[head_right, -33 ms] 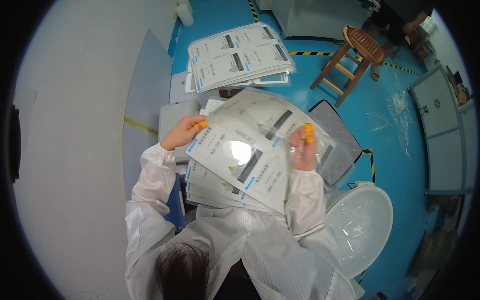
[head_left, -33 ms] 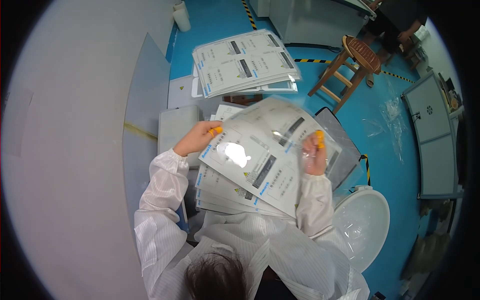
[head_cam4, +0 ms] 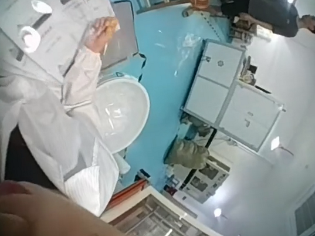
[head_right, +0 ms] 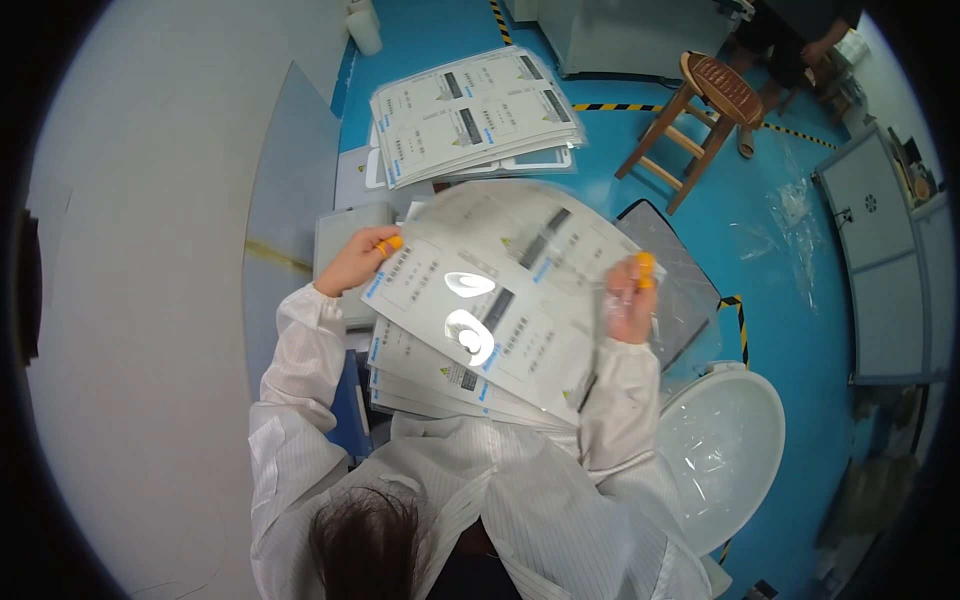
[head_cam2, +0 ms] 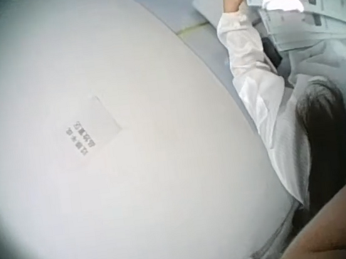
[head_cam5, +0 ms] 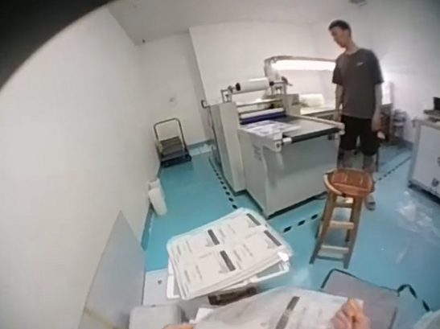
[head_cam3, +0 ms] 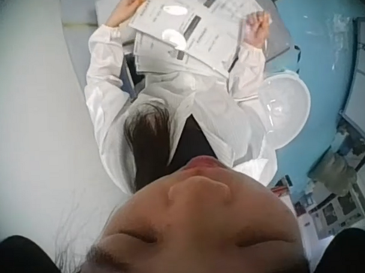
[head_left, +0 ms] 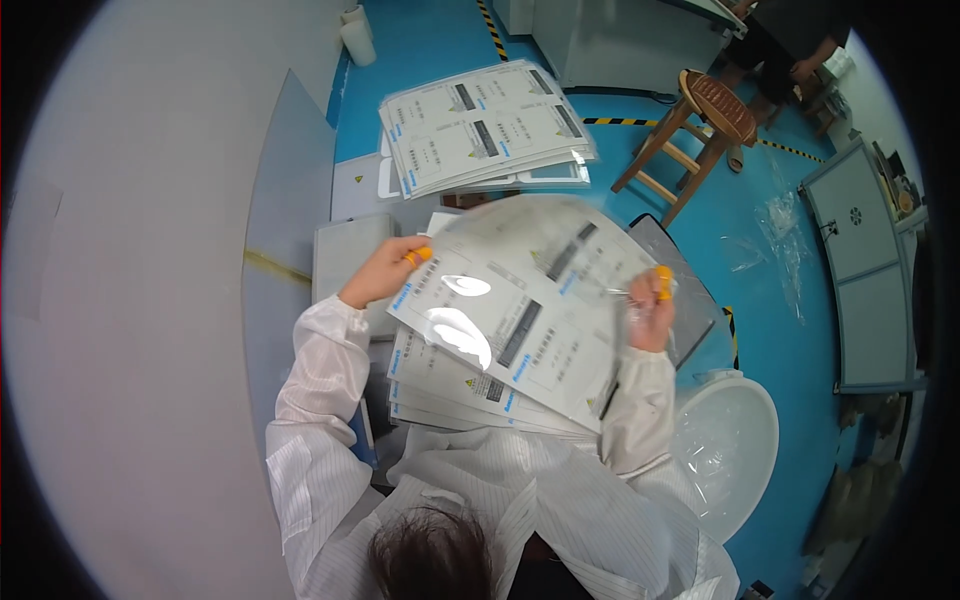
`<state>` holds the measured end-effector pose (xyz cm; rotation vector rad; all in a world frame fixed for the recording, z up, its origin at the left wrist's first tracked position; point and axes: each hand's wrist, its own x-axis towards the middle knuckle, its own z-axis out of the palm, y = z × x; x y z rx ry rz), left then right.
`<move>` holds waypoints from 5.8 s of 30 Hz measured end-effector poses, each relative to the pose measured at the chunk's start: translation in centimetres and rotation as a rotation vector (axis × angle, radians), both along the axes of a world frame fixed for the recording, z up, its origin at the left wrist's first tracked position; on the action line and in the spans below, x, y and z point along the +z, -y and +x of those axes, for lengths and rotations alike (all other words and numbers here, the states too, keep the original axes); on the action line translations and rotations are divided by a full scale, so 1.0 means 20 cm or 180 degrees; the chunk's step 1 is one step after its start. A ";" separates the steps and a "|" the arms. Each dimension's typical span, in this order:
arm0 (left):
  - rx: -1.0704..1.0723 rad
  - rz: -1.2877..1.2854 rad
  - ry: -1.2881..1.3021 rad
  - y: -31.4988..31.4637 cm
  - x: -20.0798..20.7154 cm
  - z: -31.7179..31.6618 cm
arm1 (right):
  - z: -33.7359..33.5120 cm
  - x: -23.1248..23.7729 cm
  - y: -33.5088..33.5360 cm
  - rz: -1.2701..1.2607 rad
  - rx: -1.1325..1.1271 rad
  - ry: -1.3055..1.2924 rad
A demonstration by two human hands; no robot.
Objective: Peel the protective plastic film off a stack of technical sheets and place them in a container.
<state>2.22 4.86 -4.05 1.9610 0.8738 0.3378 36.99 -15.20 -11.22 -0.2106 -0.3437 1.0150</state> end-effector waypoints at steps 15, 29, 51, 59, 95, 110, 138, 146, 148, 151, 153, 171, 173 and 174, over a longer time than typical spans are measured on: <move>0.2336 -0.0908 0.1838 -1.06 -0.51 0.15 | 0.98 0.16 1.91 -0.0543 -0.2911 0.0426; 0.3127 0.1114 0.0294 -0.99 -0.58 0.14 | 0.04 0.90 0.68 -0.0846 -0.1010 0.1798; 0.0782 0.0609 -0.0796 0.50 -0.10 -0.41 | -1.00 0.14 -0.16 -0.2097 0.1060 0.4042; 0.1461 -0.0649 0.0441 0.48 -0.03 -0.35 | -1.31 0.19 -0.12 -0.1183 0.0837 0.5946; 0.1385 -0.0348 -0.0052 0.43 -0.01 -0.22 | -1.21 0.05 -0.23 -0.1669 0.0398 0.5603; 0.1237 -0.1263 0.0742 0.33 -0.23 -0.37 | -0.96 0.18 -0.24 -0.0865 0.0078 0.2975; 0.1805 -0.1824 0.1689 -0.34 -0.42 -0.33 | 1.14 -0.11 1.12 -0.1222 -0.2326 -0.0269; 0.2294 -0.1394 0.2316 -0.59 -0.53 -0.19 | 0.98 -0.11 1.92 -0.0443 -0.2281 -0.0509; 0.2554 -0.1239 0.2463 -0.65 -0.66 -0.11 | 0.89 -0.23 1.94 -0.0214 -0.1907 -0.0150; 0.2717 -0.0466 0.2192 -0.78 -0.76 -0.01 | 0.68 -0.10 1.72 -0.0828 -0.2613 0.0039; 0.2922 0.0187 0.1419 -0.83 -0.73 0.07 | 0.57 0.09 1.59 -0.0825 -0.2635 0.0166; 0.1890 0.0122 0.0733 -0.36 -0.53 -0.30 | -0.63 0.46 0.37 -0.1444 0.0348 0.2300; 0.1779 0.0085 0.0621 -0.18 -0.51 -0.39 | -0.76 0.39 0.27 -0.1532 0.0995 0.2206; 0.1629 0.0029 0.0528 -0.10 -0.51 -0.43 | -0.81 0.35 0.22 -0.1577 0.1290 0.2158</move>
